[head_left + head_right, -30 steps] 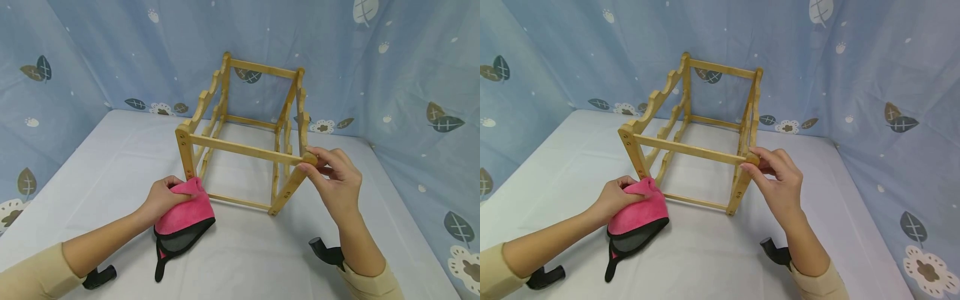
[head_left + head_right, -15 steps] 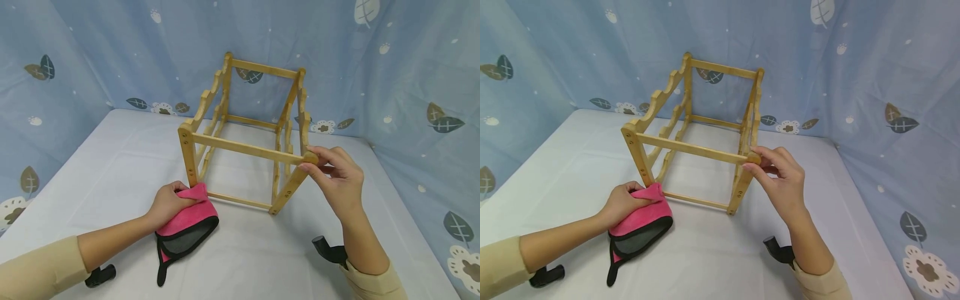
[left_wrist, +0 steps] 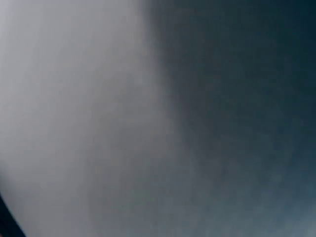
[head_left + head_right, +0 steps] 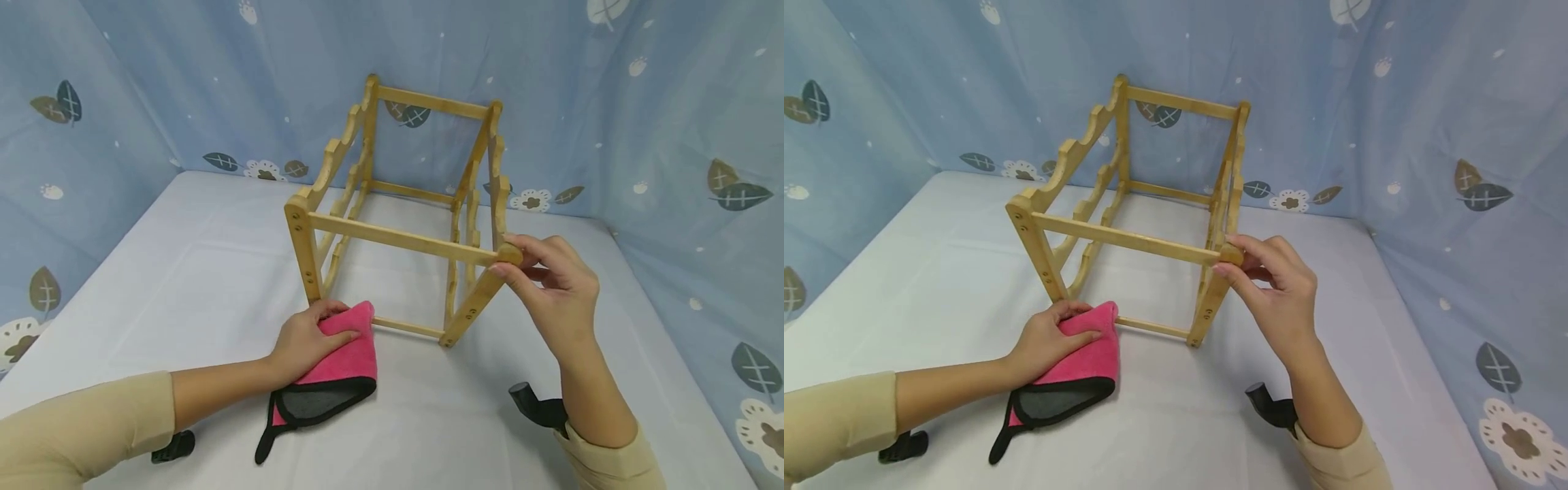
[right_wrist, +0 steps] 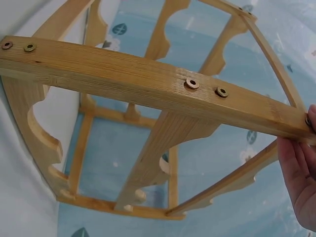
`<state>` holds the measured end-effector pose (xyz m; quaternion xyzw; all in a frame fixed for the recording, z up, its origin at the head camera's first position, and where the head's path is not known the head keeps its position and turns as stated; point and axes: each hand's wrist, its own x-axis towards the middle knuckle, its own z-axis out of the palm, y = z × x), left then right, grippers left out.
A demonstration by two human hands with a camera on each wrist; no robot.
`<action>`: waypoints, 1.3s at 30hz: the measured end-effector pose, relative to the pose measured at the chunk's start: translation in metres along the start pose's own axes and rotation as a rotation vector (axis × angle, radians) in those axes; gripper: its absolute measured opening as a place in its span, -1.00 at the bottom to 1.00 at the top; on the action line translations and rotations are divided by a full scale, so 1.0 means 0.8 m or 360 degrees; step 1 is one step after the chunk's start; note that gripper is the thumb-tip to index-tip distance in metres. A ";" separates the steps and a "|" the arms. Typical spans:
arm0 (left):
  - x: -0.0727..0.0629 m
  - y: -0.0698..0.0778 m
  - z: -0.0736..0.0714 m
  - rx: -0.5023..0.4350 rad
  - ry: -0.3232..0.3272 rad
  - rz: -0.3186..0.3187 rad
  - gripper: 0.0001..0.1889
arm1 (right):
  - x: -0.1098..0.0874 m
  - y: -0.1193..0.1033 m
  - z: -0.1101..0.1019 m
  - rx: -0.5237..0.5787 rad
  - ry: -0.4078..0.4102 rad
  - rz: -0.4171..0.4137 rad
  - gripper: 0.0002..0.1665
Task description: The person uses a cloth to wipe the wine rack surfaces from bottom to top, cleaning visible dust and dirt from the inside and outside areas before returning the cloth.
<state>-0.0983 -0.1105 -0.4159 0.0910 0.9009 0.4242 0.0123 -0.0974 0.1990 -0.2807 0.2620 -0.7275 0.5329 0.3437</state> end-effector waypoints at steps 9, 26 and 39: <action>0.010 0.029 0.028 -0.0042 -0.0108 0.0266 -0.64 | -0.001 -0.002 0.001 -0.0004 -0.0013 0.0031 -0.43; 0.028 0.089 0.085 0.0176 -0.0475 0.0573 -0.60 | 0.000 -0.003 -0.001 -0.0119 -0.0021 0.0010 -0.41; 0.035 0.105 0.097 0.0311 -0.0208 0.1206 -0.64 | 0.002 -0.005 -0.003 -0.0071 -0.0081 0.0011 -0.45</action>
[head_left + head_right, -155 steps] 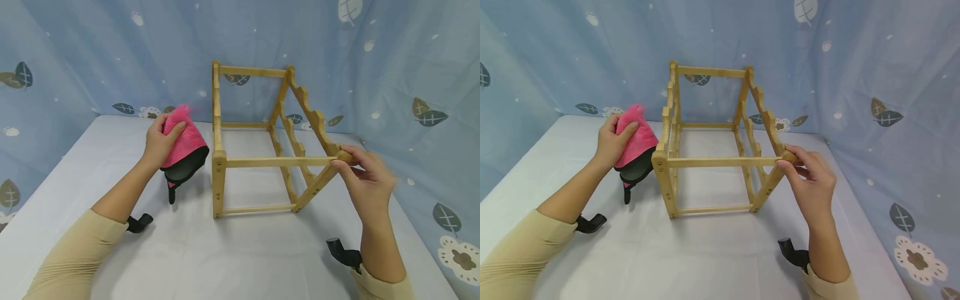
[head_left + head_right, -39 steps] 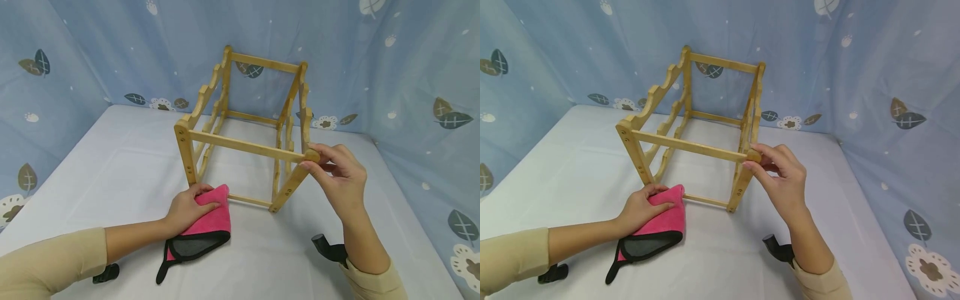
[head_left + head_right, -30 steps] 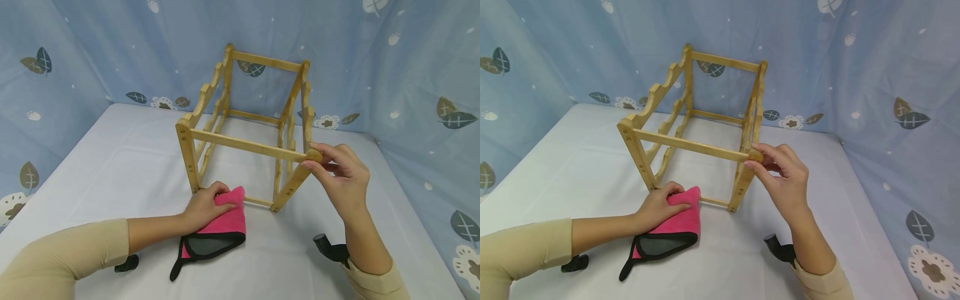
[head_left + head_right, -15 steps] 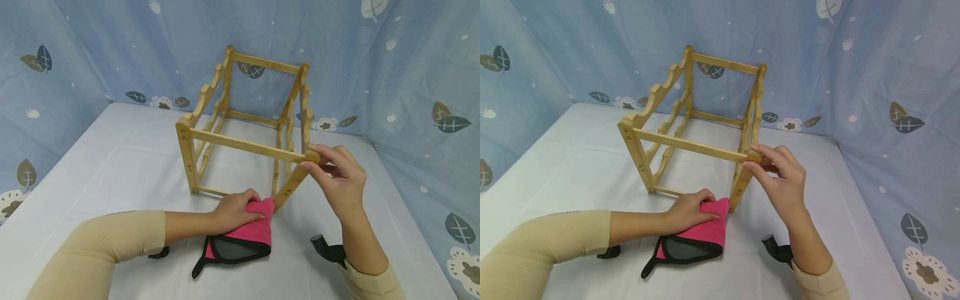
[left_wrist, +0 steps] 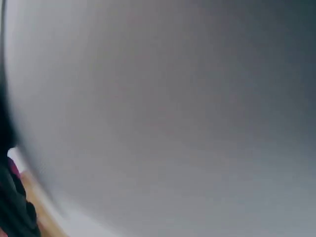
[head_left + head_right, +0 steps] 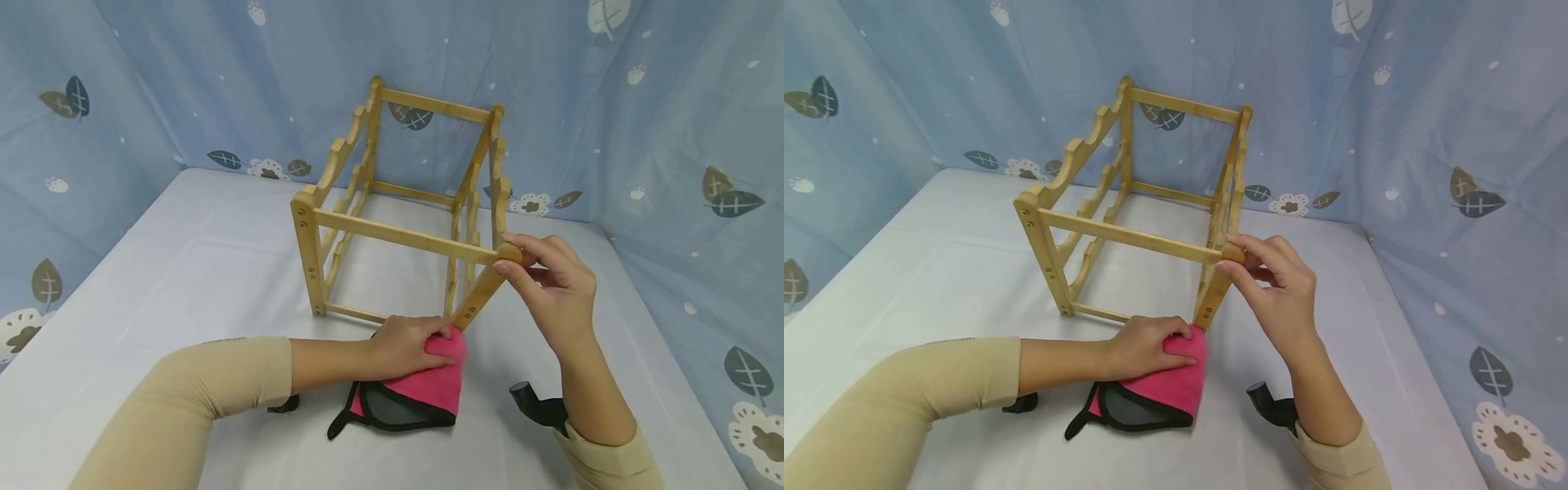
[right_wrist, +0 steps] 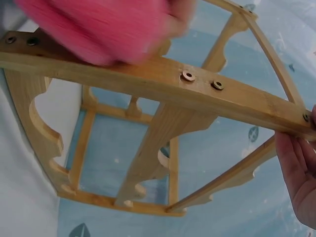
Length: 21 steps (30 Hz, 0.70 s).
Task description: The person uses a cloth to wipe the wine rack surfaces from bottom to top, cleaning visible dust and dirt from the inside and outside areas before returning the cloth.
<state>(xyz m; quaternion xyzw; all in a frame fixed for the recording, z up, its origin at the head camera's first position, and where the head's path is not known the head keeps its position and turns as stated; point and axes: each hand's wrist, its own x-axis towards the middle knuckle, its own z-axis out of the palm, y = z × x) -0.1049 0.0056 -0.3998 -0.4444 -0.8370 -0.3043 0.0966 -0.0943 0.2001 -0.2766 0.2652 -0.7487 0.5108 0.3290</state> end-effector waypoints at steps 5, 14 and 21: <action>0.021 0.013 -0.009 -0.0157 0.0255 0.0053 -0.64 | 0.001 0.000 -0.005 0.0013 -0.0076 -0.0006 -0.50; 0.053 0.044 -0.050 -0.0401 0.0561 0.0081 -0.62 | 0.000 0.000 -0.007 0.0097 -0.0138 -0.0016 -0.55; 0.069 0.063 -0.084 -0.0511 0.0754 0.0112 -0.61 | -0.001 0.000 -0.011 -0.0024 -0.0153 -0.0018 -0.60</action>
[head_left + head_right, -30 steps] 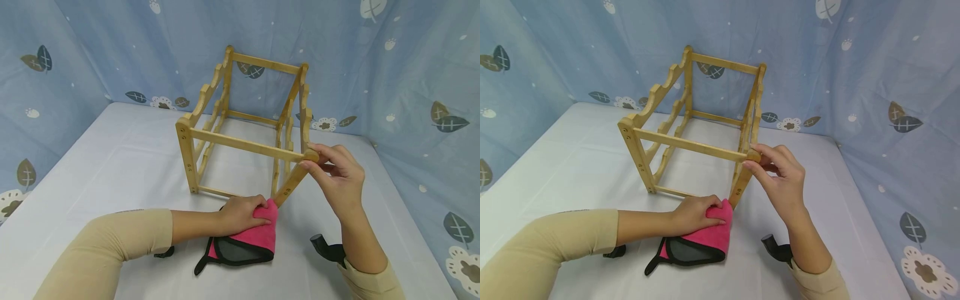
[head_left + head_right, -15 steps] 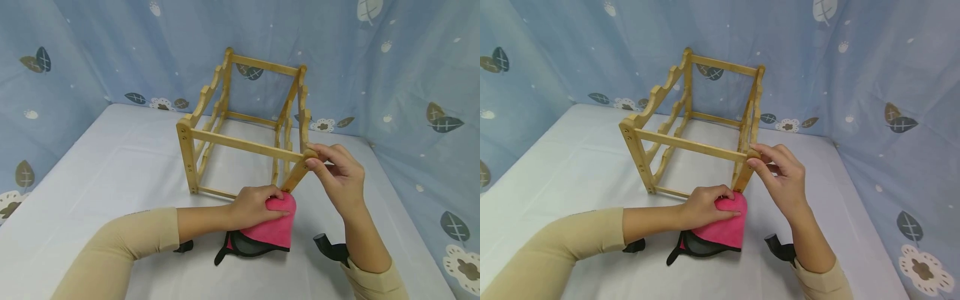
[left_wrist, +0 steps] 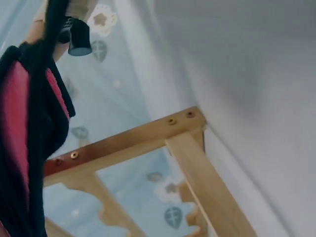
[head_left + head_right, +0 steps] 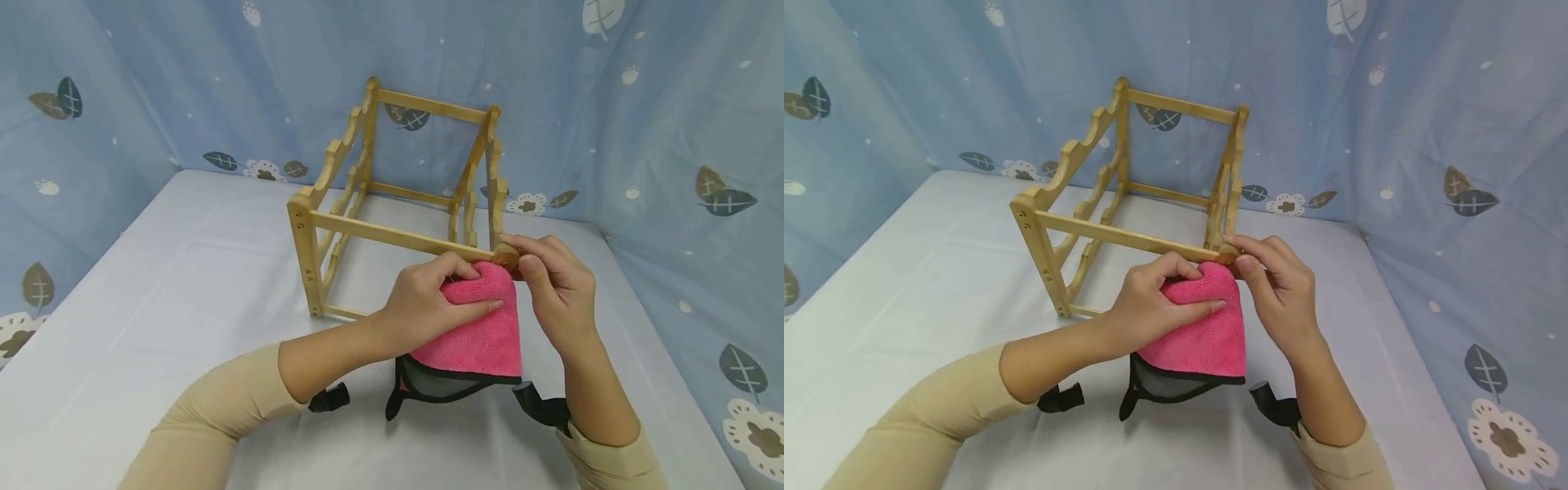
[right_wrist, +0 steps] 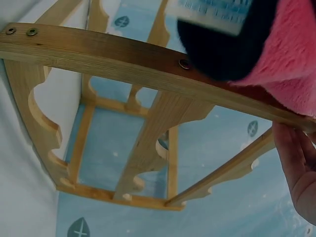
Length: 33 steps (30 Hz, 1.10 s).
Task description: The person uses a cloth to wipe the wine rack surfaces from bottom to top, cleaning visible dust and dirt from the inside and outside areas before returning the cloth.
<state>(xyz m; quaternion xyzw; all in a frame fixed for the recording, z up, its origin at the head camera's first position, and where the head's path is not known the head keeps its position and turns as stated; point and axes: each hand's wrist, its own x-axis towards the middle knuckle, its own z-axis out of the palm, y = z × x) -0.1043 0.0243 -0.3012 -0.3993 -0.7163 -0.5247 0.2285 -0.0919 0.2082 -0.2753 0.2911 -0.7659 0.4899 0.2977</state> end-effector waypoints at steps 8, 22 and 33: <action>-0.004 0.000 -0.010 0.0015 0.0144 -0.0013 -0.60 | 0.001 0.002 -0.001 0.0075 0.0025 0.0017 -0.57; -0.032 -0.009 -0.060 -0.0259 0.0404 -0.0774 -0.71 | 0.001 0.002 0.002 -0.0025 0.0054 0.0055 -0.58; -0.058 -0.016 -0.130 -0.0446 0.0963 -0.0885 -0.81 | 0.002 0.007 0.008 0.0120 0.0108 -0.0044 -0.54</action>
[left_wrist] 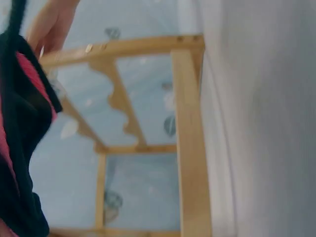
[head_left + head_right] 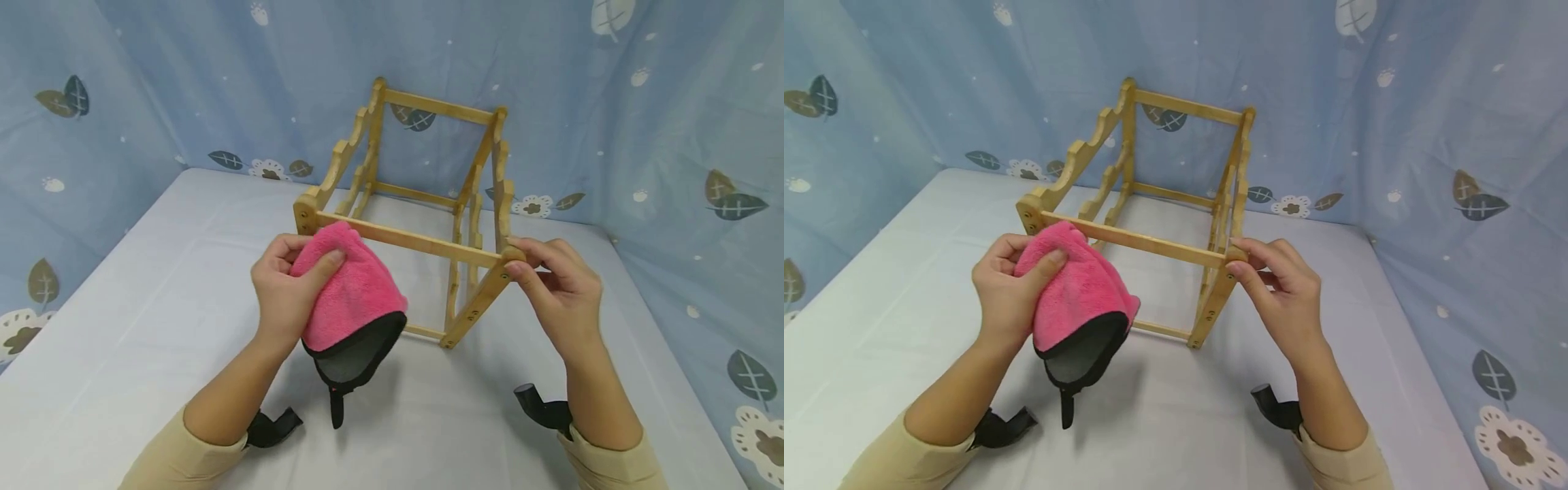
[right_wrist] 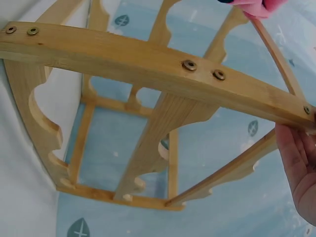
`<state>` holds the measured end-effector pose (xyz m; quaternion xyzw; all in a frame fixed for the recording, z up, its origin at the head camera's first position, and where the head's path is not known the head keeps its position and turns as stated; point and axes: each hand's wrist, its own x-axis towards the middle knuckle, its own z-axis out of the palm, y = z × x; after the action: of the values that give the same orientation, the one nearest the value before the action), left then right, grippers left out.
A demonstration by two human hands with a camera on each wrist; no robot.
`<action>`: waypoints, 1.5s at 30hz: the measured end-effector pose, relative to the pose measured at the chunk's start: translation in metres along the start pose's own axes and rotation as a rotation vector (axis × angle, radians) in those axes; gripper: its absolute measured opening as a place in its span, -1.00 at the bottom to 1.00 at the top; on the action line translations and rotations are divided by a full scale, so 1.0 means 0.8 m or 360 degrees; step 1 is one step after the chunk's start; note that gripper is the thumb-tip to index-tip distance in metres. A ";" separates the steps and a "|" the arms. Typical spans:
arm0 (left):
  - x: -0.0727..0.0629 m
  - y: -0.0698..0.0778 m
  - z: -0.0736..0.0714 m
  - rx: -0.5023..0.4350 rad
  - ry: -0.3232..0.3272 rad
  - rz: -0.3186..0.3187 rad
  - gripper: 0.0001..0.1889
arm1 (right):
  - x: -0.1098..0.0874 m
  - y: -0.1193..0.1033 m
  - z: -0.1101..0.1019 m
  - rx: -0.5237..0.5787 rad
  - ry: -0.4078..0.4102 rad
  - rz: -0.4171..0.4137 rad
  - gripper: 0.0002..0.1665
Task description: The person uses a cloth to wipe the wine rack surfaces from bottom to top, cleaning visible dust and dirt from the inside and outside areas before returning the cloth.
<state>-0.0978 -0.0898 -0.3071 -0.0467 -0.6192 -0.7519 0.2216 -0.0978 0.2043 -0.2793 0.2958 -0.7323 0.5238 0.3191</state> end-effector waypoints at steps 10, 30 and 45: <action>-0.011 -0.009 -0.029 -0.0018 -0.0221 -0.0025 -0.74 | -0.001 -0.004 0.002 -0.0097 0.0000 -0.0021 -0.46; 0.008 -0.069 0.102 0.0052 -0.0798 -0.0674 -0.63 | -0.002 -0.009 0.000 -0.0213 -0.0084 0.0020 -0.54; 0.057 -0.063 0.154 -0.0320 -0.1195 -0.0352 -0.69 | -0.002 -0.007 -0.001 -0.0234 -0.0088 0.0017 -0.51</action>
<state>-0.1835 0.0219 -0.3087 -0.2726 -0.5819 -0.7586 -0.1080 -0.0920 0.2039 -0.2773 0.2821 -0.7789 0.4620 0.3168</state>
